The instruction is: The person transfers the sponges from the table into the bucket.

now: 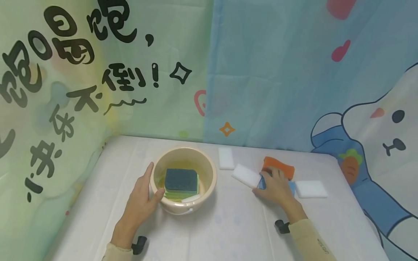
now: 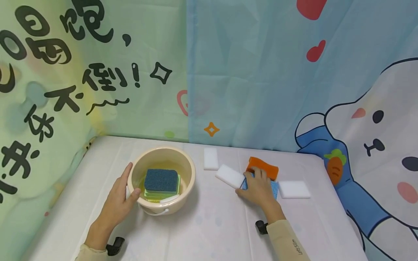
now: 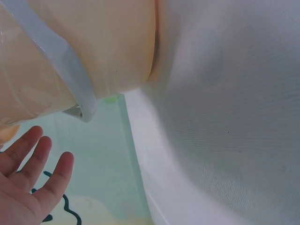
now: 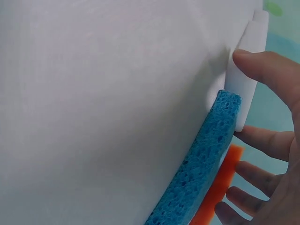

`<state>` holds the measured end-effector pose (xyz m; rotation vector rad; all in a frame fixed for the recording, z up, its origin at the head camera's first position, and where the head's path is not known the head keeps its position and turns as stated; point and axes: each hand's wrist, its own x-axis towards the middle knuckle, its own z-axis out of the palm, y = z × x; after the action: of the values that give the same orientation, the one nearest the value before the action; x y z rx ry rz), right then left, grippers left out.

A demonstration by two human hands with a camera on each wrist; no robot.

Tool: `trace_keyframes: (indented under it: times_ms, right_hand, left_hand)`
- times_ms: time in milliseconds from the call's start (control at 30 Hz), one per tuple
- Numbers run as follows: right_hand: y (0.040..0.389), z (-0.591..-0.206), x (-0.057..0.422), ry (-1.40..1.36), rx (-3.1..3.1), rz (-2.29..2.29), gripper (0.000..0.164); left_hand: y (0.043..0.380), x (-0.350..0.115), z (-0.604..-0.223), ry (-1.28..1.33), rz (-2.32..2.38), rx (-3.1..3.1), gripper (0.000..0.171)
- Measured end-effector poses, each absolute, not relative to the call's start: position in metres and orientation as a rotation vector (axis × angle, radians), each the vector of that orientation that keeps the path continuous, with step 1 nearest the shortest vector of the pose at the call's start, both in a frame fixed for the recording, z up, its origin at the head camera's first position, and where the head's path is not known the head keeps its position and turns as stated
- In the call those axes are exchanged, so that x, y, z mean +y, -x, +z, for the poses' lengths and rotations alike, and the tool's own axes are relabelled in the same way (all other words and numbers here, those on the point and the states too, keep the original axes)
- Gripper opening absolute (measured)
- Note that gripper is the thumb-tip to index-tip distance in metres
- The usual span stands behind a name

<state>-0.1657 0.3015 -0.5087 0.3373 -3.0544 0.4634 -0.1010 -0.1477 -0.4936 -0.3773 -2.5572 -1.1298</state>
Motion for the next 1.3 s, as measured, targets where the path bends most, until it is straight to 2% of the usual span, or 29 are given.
trace_keyframes:
  times_ms: [533,1300]
  right_hand:
    - [0.161,-0.495,0.298,-0.325,-2.937,0.915,0.067]
    - [0.156,-0.468,0.283,-0.456,-2.727,1.091,0.062]
  left_hand:
    - [0.101,-0.149,-0.494,0.404,-1.12,-2.54,0.08]
    - [0.101,-0.147,-0.492,0.336,-1.149,-2.612,0.081]
